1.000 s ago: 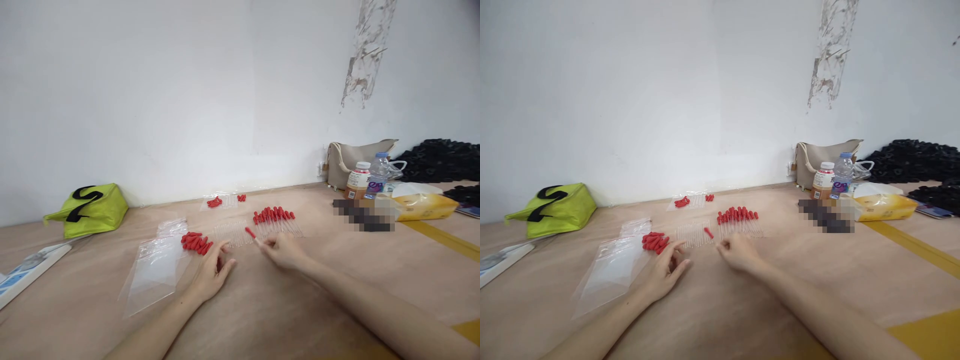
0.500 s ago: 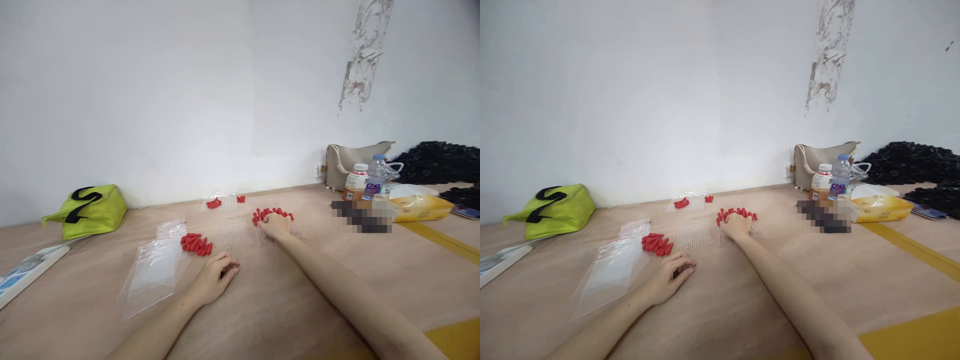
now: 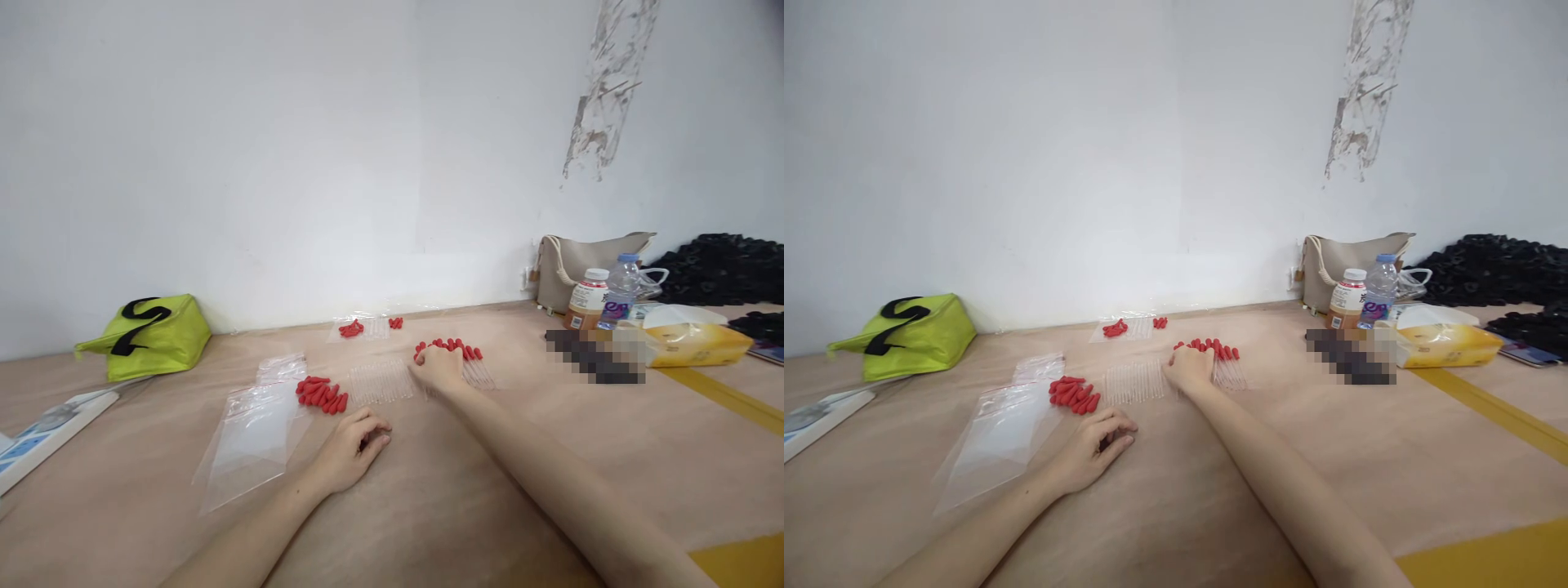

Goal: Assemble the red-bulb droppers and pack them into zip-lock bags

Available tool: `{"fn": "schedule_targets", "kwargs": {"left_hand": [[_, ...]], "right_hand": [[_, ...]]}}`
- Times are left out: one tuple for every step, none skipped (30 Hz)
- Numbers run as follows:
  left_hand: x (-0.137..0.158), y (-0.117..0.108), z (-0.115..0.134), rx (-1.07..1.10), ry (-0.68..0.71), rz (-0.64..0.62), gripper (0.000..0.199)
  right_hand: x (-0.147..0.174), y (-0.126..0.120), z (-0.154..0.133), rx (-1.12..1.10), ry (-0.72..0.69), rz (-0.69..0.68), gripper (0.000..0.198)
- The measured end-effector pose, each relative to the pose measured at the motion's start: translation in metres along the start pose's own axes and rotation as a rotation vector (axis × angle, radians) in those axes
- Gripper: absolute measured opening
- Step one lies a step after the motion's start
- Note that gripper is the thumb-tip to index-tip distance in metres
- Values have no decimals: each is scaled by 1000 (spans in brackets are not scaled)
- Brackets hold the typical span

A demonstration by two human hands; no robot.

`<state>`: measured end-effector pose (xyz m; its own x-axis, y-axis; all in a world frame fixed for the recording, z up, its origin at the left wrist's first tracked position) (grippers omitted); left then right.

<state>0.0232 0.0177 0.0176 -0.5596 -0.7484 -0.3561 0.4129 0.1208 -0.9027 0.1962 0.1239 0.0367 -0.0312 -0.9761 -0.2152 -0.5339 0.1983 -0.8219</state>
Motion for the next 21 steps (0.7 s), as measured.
{"fn": "schedule_targets", "kwargs": {"left_hand": [[0, 0, 1, -6, 2, 6, 15], [0, -1, 1, -24, -2, 21, 15], [0, -2, 1, -60, -15, 52, 15], [0, -5, -1, -119, -40, 95, 14], [-1, -9, -4, -203, -77, 151, 14], [-1, -14, -8, -308, -122, 208, 14], [0, -20, -13, -427, -169, 257, 14], [0, -25, -18, -547, -212, 291, 14], [0, -30, -23, -652, -246, 302, 14], [0, -33, -27, -734, -269, 298, 14], [0, -36, -31, -794, -281, 288, 15], [0, -37, -34, -834, -283, 272, 16], [0, -38, -36, -861, -279, 259, 17], [0, -38, -38, -880, -271, 247, 18], [0, -37, -39, -896, -262, 237, 18], [0, -36, -40, -910, -254, 230, 18], [0, -34, -40, -923, -248, 223, 17], [0, -33, -41, -934, -241, 220, 17], [0, -32, -41, -941, -233, 218, 17], [-1, -32, -41, -944, -223, 220, 17], [-1, -32, -41, -941, -214, 226, 18]], "right_hand": [[-1, 4, -4, 13, 12, -28, 27], [-3, 7, -7, 20, 30, -45, 27], [-5, 10, -10, 22, 50, -56, 28], [-7, 13, -12, 22, 69, -65, 29], [-9, 15, -13, 22, 88, -77, 30], [-11, 18, -14, 22, 107, -90, 30], [-13, 20, -14, 22, 123, -104, 29], [-15, 22, -14, 20, 137, -119, 28], [-17, 23, -14, 19, 149, -133, 26], [-18, 25, -14, 17, 159, -145, 25], [-19, 26, -13, 17, 166, -156, 24], [-20, 26, -13, 15, 172, -165, 24], [-21, 26, -13, 14, 177, -175, 23], [-21, 26, -13, 13, 181, -184, 23], [-21, 26, -13, 11, 185, -194, 23], [-21, 26, -13, 10, 189, -202, 24], [-21, 26, -13, 8, 193, -209, 25], [-21, 26, -13, 6, 196, -214, 26], [-21, 26, -14, 3, 197, -218, 27], [-21, 25, -14, -1, 196, -221, 28], [-20, 25, -15, -5, 194, -223, 28]]}}
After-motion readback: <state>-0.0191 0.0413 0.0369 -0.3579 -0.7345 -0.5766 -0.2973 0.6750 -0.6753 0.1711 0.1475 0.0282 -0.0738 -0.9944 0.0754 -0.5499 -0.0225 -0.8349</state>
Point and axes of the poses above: each hand's wrist, its own x-axis away from the middle knuckle, its own y-axis out of the palm, z = x × y, the point moved 4 cm from there along -x, towards the middle knuckle, and after that the axes turned 13 degrees about -x, right-handed, at the moved point
